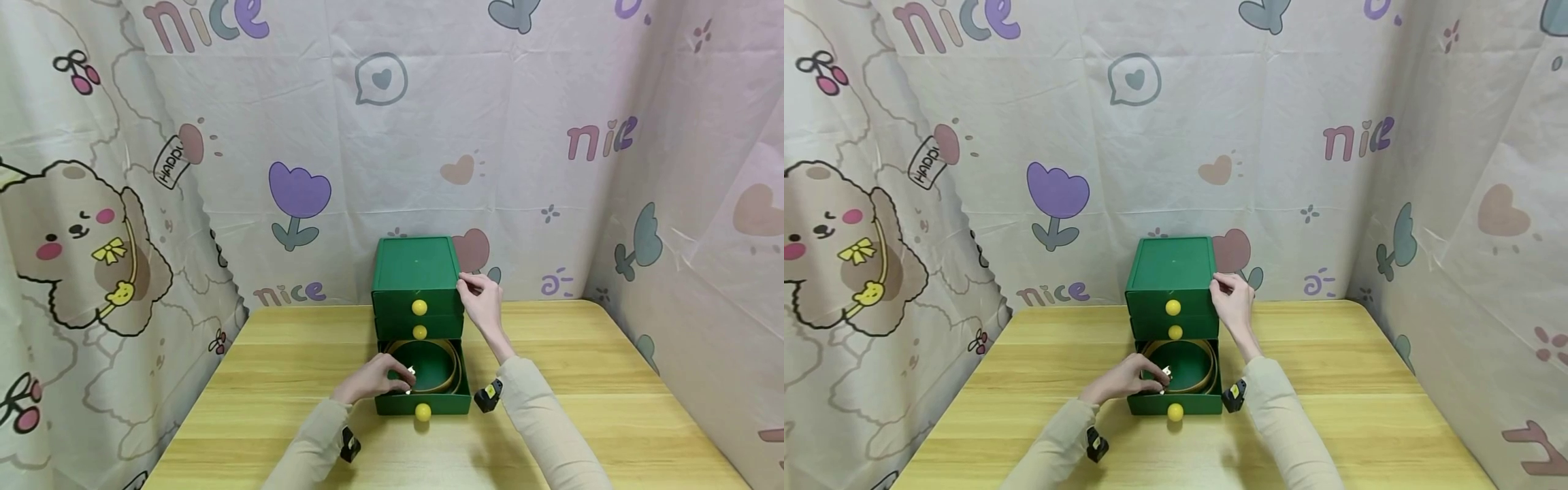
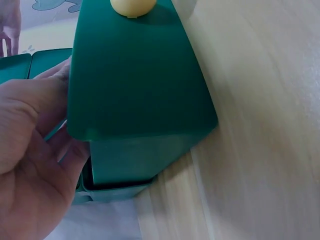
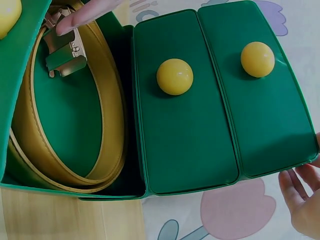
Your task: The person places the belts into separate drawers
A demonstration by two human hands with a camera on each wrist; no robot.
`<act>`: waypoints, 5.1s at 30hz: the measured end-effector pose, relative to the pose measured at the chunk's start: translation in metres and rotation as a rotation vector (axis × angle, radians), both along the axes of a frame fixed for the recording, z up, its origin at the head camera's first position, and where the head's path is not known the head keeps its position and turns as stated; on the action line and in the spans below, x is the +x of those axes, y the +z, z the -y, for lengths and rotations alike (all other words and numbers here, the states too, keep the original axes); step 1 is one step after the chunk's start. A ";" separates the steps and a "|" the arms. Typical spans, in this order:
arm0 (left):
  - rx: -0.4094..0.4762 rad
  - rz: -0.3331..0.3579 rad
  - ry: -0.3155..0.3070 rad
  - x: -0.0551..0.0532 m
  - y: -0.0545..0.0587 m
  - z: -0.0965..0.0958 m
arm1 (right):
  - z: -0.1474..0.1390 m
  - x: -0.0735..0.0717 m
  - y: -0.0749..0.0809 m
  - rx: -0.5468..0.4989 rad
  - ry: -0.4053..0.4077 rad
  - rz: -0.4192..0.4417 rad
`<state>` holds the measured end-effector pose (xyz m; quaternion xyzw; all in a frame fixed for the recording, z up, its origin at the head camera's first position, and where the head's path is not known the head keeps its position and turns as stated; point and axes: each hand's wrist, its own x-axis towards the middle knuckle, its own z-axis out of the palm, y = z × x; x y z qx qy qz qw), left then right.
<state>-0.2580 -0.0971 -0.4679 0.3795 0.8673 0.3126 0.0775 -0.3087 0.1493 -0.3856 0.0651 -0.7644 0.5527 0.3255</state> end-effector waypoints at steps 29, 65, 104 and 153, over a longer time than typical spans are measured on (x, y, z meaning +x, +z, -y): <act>0.406 -0.057 0.133 0.028 -0.013 -0.010 | 0.000 0.001 0.000 0.008 0.010 -0.023; 0.329 -0.144 0.208 0.066 -0.048 -0.024 | -0.001 0.002 0.000 0.011 0.003 0.004; 0.322 -0.130 0.412 0.070 -0.047 -0.036 | 0.000 0.002 0.000 0.003 0.007 0.001; 0.623 0.217 0.697 0.071 -0.059 -0.054 | 0.004 0.012 0.011 -0.020 0.017 -0.013</act>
